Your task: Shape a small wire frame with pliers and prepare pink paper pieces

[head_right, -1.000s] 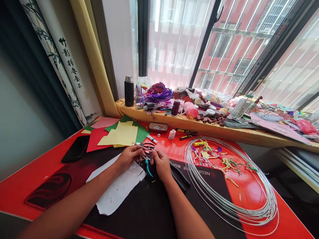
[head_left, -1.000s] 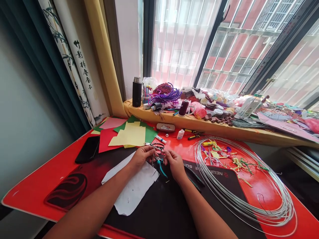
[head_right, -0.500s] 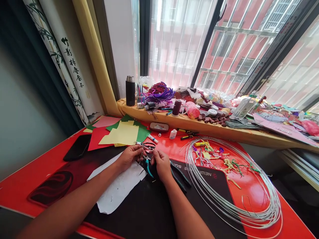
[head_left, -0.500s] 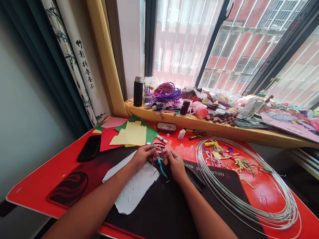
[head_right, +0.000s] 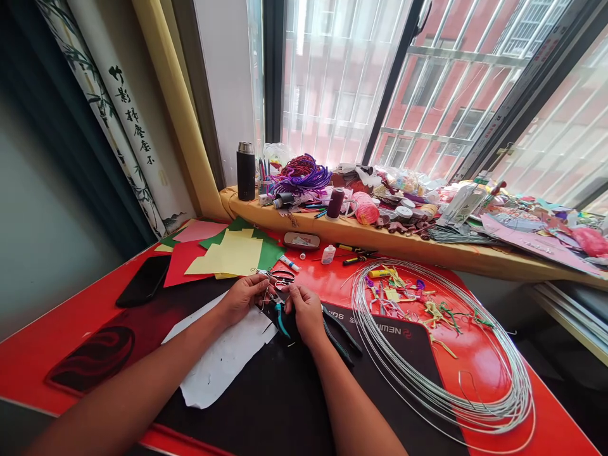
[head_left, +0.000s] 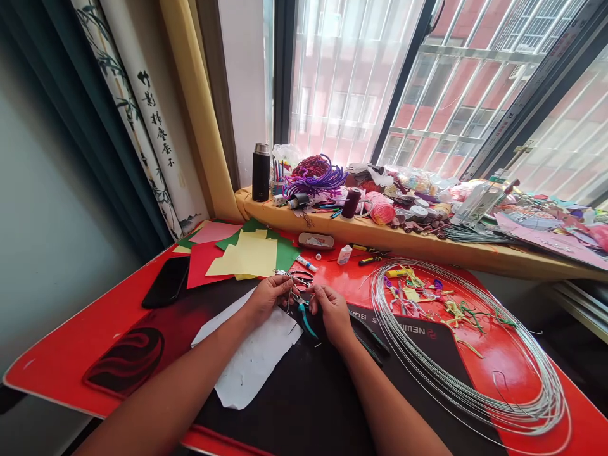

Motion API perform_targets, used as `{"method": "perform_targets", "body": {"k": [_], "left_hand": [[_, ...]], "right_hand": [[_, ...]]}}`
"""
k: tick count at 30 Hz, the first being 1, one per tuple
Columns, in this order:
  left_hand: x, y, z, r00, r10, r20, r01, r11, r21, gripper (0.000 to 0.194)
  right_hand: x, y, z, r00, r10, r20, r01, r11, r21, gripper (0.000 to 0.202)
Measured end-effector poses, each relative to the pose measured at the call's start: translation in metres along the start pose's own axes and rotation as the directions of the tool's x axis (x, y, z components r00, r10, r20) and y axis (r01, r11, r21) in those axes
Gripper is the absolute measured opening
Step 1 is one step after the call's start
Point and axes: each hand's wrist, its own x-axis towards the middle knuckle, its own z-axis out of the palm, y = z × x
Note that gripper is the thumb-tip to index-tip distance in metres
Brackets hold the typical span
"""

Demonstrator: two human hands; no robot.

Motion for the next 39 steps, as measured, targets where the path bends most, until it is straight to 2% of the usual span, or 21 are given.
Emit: {"method": "perform_targets", "body": {"k": [21,28,39], "left_hand": [[-0.004,0.003,0.002,1.000,0.017,0.020,-0.016,1.000,-0.017,0.041],[-0.004,0.000,0.000,0.998,0.010,0.057,-0.014,0.998,0.067,0.040],[-0.003,-0.003,0.007,0.996,0.084,-0.032,-0.079,0.988,0.131,0.046]], "right_hand": [[0.001,-0.006,0.001,1.000,0.015,-0.021,-0.014,1.000,0.025,0.039],[-0.001,-0.006,0.002,1.000,0.007,-0.018,-0.009,0.995,-0.095,0.045],[-0.002,-0.014,0.005,0.999,0.035,-0.023,-0.038,0.990,-0.137,0.045]]}}
